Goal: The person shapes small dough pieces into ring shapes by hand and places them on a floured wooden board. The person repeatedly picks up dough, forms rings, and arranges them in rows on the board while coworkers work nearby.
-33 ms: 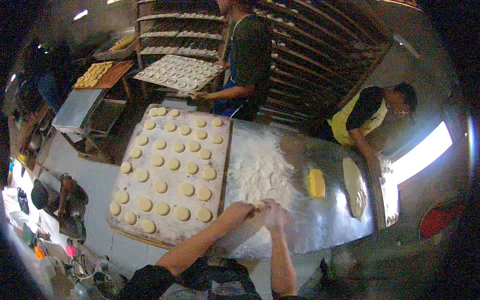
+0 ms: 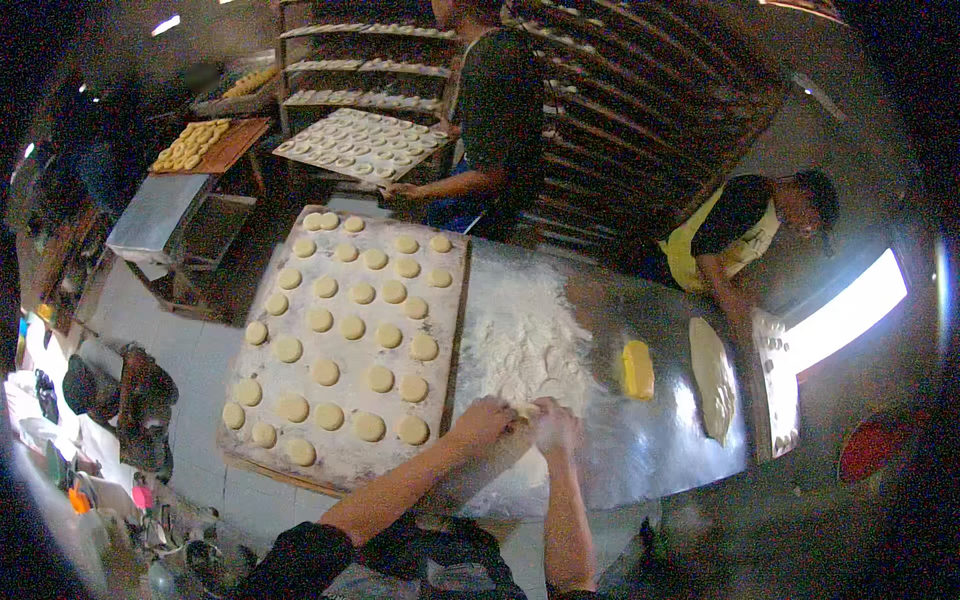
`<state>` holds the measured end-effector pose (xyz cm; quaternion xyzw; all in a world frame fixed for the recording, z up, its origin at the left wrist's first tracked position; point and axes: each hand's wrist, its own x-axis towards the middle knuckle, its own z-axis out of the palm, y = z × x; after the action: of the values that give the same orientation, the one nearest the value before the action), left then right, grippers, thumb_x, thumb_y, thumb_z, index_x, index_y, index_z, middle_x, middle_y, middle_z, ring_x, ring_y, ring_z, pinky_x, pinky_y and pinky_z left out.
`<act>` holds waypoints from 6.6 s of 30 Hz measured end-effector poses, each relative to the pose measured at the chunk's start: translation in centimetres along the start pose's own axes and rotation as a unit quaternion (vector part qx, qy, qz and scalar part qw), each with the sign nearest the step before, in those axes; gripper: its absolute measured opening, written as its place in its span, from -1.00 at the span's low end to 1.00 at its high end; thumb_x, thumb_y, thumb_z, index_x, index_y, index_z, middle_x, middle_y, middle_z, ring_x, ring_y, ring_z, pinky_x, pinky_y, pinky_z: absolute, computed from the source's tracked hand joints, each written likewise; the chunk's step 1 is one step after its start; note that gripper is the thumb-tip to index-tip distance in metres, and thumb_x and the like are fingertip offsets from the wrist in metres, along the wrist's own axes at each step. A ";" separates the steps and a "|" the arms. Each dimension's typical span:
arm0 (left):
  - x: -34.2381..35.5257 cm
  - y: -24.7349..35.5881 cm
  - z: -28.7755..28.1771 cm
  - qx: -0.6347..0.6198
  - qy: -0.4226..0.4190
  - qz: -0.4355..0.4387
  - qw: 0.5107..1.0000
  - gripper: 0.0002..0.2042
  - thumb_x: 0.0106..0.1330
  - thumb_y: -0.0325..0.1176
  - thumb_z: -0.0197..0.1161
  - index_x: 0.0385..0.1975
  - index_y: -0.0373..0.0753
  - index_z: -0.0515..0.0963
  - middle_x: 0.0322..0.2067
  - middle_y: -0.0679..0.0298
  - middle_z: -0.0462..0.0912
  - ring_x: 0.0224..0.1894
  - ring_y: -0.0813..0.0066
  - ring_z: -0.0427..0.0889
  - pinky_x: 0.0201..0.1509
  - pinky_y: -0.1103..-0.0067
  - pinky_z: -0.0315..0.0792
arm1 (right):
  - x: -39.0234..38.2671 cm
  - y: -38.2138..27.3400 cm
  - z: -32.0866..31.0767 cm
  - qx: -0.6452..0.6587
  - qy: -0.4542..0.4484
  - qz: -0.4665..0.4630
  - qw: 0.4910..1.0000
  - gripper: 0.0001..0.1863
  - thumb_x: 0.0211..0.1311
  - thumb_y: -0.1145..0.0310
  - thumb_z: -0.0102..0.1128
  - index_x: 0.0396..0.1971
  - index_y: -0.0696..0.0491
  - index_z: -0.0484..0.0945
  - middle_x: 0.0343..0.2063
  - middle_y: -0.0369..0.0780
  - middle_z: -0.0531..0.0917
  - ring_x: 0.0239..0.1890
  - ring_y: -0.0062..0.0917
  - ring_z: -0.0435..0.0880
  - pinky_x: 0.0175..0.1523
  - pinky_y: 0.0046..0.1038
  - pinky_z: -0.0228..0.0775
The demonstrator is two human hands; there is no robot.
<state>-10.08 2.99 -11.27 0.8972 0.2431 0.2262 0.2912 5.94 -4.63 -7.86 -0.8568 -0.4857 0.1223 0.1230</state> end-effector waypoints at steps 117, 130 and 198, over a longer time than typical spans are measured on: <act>-17.7 1.7 -10.3 0.078 -0.038 -0.327 0.941 -0.30 0.08 -0.39 0.35 0.27 -0.20 0.22 -0.04 -0.11 0.39 0.01 -0.16 0.46 -0.01 0.03 0.40 | -13.0 -13.4 6.0 0.123 -0.173 -0.083 0.974 -0.11 0.12 0.28 0.25 0.41 0.02 -0.03 0.13 0.24 0.39 0.17 0.19 0.40 0.26 0.01 0.31; -16.9 2.1 -10.6 0.052 -0.035 -0.351 0.934 -0.35 0.13 -0.34 0.36 0.25 -0.19 0.26 -0.05 -0.10 0.45 0.01 -0.16 0.48 0.02 0.07 0.42 | -11.5 -11.8 5.1 0.177 -0.178 -0.094 0.963 -0.22 0.15 0.21 0.29 0.34 0.02 0.14 -0.02 0.15 0.53 0.05 0.08 0.52 0.14 -0.03 0.38; -8.9 1.2 -9.1 -0.135 0.148 -0.221 0.955 -0.73 0.55 -0.13 -0.11 -0.06 -0.19 0.36 -0.53 -0.06 0.62 -0.46 -0.21 0.64 -0.44 0.10 0.49 | -5.2 -12.2 5.3 0.520 -0.076 -0.242 0.816 -0.21 0.37 -0.34 -0.16 0.28 0.03 0.16 -0.16 -0.16 0.55 -0.27 -0.50 0.56 -0.19 -0.44 0.41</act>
<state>-21.64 0.81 -6.19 0.7302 0.4424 0.3170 0.4132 -8.18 -2.55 -8.32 -0.5080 -0.5497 0.3871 0.5384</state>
